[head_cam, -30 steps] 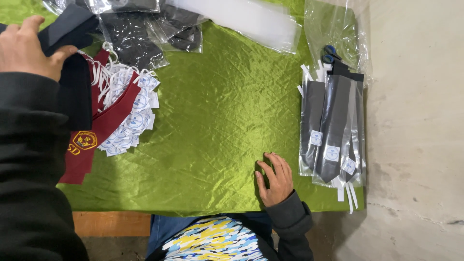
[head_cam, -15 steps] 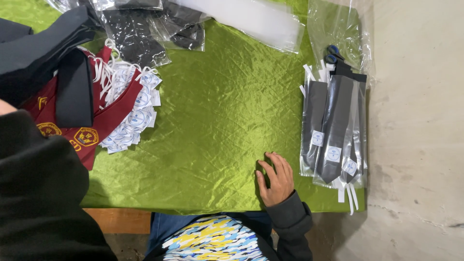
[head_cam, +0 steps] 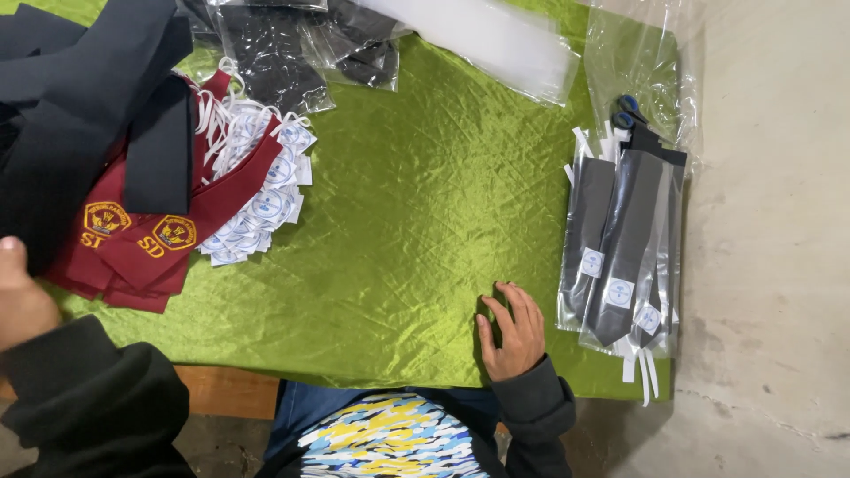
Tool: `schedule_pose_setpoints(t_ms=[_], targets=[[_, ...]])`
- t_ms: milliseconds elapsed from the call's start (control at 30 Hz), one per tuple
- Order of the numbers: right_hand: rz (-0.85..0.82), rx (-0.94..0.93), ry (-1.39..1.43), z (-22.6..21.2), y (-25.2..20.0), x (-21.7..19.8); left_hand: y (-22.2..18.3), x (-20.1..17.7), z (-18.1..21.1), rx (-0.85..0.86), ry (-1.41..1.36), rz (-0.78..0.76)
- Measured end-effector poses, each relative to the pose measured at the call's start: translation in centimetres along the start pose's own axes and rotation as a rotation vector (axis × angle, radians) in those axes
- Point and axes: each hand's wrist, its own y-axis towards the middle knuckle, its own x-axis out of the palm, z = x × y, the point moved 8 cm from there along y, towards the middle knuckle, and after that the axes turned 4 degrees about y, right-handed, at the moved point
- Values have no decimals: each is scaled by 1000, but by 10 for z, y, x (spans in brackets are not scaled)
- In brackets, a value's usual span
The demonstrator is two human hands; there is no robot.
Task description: Folding black ties and placing them into individual plastic sleeves for packaging.
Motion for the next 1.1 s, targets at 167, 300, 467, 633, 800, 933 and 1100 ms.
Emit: schedule_pose_setpoints(t_ms=[167,300,467,633,800,933,1100], targets=[[-5,4,2,1,0,1,-51,2,118,151,672,-272],[8,3,3,0,1,-1,-44,9,96,179,668,-281],[6,-1,8,1,0,0,-37,16,54,147,565,-254],[3,-2,10,0,0,0,-28,16,22,185,377,-217],[0,4,9,1,0,0,-8,14,-7,321,582,-32],[8,-3,9,0,1,-1,2,30,-13,62,276,-291],[7,1,11,6,-4,4,35,69,-65,-249,-154,-477]])
